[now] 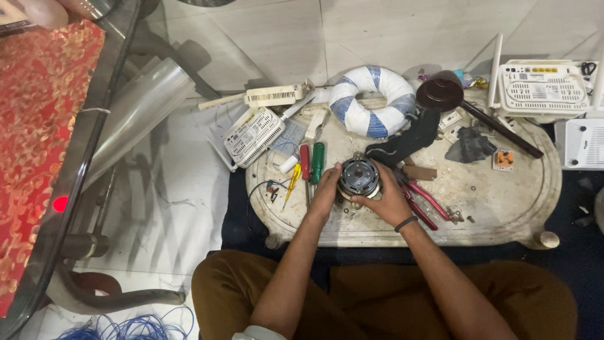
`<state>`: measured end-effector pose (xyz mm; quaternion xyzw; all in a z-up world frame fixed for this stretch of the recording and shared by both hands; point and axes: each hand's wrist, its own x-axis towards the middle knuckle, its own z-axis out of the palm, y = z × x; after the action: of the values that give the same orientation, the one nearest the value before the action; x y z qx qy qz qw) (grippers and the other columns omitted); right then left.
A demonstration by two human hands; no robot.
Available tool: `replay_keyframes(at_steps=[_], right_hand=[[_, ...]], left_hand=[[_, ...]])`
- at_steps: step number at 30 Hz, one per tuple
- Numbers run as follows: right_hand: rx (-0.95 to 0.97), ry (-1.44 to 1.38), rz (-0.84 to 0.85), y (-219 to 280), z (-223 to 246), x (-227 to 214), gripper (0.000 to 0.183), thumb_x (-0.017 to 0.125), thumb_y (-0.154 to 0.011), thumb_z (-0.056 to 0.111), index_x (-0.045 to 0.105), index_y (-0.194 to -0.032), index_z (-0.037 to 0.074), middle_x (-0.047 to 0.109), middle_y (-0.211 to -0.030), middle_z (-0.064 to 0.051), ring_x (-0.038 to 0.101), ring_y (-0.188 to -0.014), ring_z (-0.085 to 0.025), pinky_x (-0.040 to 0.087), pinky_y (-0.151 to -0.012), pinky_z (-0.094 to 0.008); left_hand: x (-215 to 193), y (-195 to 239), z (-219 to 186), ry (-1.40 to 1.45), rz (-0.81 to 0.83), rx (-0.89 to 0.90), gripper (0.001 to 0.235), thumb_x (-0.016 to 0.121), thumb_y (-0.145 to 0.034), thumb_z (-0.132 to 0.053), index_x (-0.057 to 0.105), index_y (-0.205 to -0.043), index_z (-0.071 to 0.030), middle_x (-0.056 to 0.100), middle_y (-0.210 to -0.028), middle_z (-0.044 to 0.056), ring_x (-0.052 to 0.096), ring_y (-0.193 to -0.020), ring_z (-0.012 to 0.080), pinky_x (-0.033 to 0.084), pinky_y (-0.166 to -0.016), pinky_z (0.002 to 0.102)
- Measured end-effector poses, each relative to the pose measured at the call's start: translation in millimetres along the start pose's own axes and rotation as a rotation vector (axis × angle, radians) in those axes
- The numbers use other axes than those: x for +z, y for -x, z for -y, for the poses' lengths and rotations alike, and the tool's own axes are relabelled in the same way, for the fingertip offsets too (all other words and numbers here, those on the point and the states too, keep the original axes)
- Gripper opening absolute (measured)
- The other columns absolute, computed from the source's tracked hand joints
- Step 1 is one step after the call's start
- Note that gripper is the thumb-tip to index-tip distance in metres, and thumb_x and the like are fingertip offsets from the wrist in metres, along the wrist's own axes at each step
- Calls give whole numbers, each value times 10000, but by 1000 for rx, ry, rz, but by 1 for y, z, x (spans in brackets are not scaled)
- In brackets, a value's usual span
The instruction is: The person sits on the floor and assembles a small electrical device, likely a ceiling fan motor. They connect wires, attach a black plastic cover, and use a screwdriver to secure components. The person also wipes the device with a cloth and handles a metal base plate.
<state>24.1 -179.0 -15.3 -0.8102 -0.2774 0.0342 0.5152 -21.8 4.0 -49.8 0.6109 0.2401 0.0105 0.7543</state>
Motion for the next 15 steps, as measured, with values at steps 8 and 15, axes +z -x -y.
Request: replay_keyframes(at_steps=[8,15], right_hand=[[17,-125,-51,3,8,0,1000,966,-612,200,487,-1476,43,566,-1465,-152,558,-1345,-259,498,-1078,-384],[39,-240,-73,5,18,-3,1005,947,-615,121,471,-1495,32,581,-1448,-118,578,-1312,-203,533,-1052,-364]], left_hand=[[4,7,-8,226,107,-5,605,629,-950,-392,515,-1432,-44,589,-1393,124,514,-1328,240,361,-1134,374],[12,16,-17,298,151,235,630,628,-971,-352,485,-1482,-13,501,-1546,153,452,-1432,274,324,-1191,364]])
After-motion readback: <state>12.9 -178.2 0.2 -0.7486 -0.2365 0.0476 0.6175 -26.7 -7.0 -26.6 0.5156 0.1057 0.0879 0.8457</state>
